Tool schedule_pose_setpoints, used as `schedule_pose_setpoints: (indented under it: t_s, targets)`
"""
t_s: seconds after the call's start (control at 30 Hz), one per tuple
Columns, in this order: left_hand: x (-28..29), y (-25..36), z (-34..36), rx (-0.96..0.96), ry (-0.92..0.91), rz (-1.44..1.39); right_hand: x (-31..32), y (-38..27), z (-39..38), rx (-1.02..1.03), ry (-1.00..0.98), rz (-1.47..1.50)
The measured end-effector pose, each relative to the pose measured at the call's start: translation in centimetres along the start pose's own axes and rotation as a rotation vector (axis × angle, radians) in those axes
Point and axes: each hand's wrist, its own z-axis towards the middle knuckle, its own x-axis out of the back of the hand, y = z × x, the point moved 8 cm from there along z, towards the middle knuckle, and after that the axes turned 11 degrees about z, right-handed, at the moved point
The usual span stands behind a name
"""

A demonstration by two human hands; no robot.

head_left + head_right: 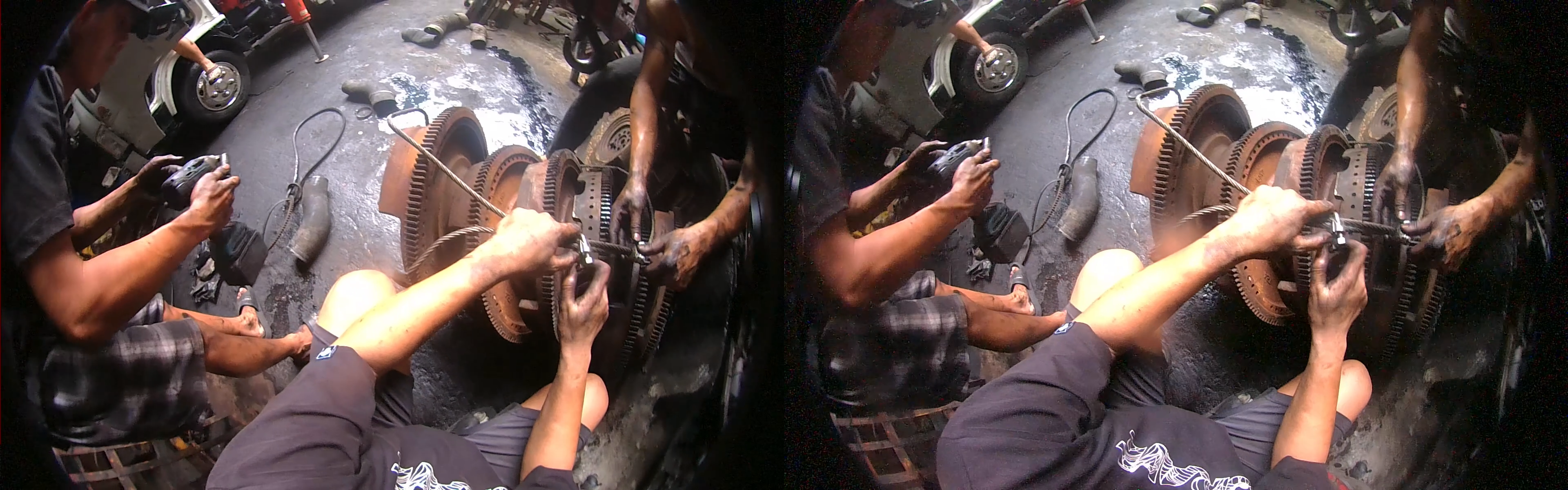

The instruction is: Collaboratively repairing or assembling a large mechanical flywheel and clutch-related engine component.

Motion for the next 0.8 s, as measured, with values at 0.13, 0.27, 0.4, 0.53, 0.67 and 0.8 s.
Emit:
schedule_pose_setpoints:
  t_s: [0.13, 0.27, 0.4, 0.53, 0.67, 0.8]
  targets:
    - [-0.6, 1.1, 0.9, -0.035, 0.017, -0.015, 0.7, 2.0, 0.2, -0.100, -0.116, -0.107]
    - [0.0, -0.5, 0.8, -0.023, 0.025, -0.010, 0.6, -1.5, 0.8, 0.058, 0.002, -0.024]
    - [0.9, 0.1, 0.6, 0.063, -0.027, -0.006, -0.7, 1.6, 0.7, -0.063, -0.149, -0.100]
    - [-0.1, 0.7, 0.9, 0.006, 0.016, -0.028, 0.0, 1.1, 0.5, 0.023, -0.023, -0.069]
    - [0.0, 0.8, 0.9, 0.027, -0.013, -0.004, 0.1, 1.3, 0.5, -0.044, -0.118, -0.050]
    - [0.3, 0.6, 0.7, 0.032, -0.017, 0.004, 0.0, 0.9, 0.8, -0.026, -0.131, -0.033]
